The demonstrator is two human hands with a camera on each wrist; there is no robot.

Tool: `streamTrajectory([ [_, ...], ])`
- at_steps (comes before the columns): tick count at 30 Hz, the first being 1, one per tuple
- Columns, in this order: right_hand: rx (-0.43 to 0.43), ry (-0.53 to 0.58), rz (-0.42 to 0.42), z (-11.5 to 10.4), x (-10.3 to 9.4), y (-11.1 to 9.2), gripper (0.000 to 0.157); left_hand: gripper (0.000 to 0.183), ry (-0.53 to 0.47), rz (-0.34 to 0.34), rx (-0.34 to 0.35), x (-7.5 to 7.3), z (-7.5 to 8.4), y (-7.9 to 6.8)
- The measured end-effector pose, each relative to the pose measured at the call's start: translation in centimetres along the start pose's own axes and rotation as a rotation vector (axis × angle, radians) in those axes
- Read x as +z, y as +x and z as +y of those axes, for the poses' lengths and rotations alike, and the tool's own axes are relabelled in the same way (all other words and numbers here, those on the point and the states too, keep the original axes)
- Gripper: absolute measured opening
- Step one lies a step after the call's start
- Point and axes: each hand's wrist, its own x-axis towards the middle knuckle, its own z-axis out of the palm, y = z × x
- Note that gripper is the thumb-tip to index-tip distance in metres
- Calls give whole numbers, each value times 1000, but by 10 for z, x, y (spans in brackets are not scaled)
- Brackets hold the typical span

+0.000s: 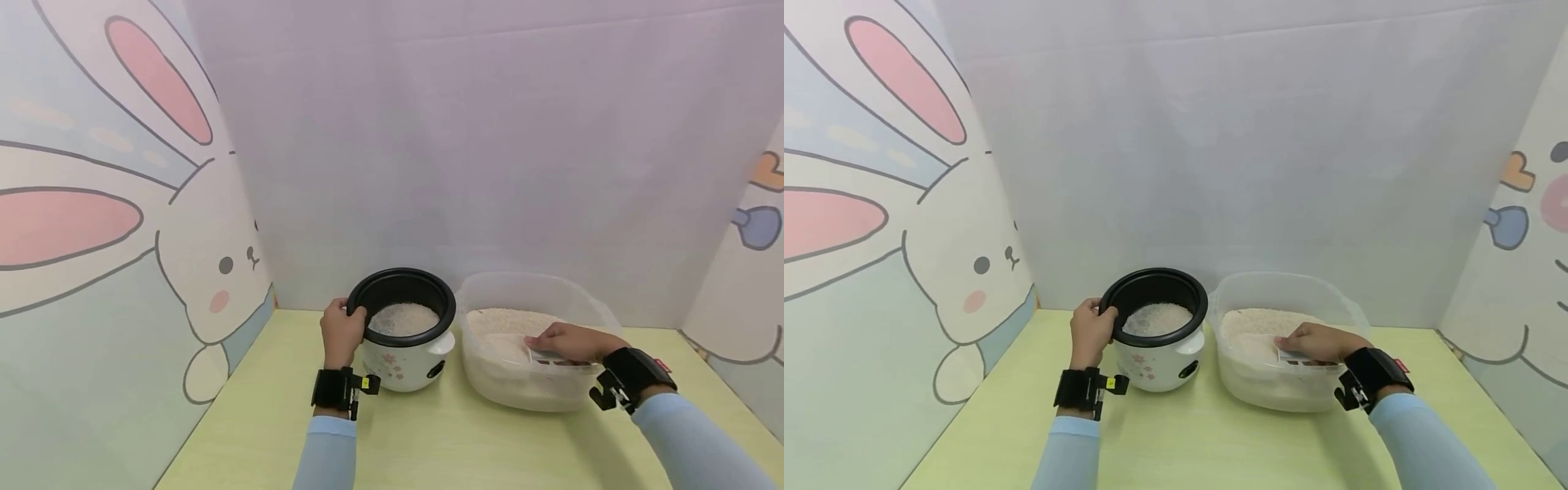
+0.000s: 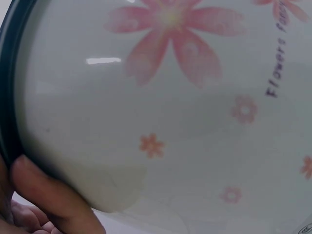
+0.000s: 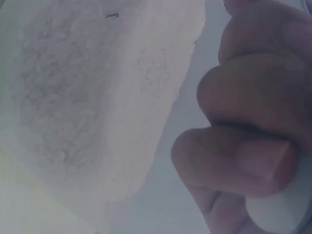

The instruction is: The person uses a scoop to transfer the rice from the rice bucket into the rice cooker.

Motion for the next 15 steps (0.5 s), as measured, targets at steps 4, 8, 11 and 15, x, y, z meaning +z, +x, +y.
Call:
streamTrajectory([
  [4, -21, 98, -47, 2, -2, 0, 53, 37, 2, -6, -10, -1, -1, -1],
  [8, -20, 123, -32, 3, -6, -1, 53, 37, -3, -8, -12, 0, -1, 0],
  [11, -11, 111, -12, 3, -8, -1, 53, 37, -10, -4, -16, 1, -1, 1],
  [15, -4, 103, -4, 2, -10, 0, 52, 36, -7, -2, -14, 1, 0, 2],
])
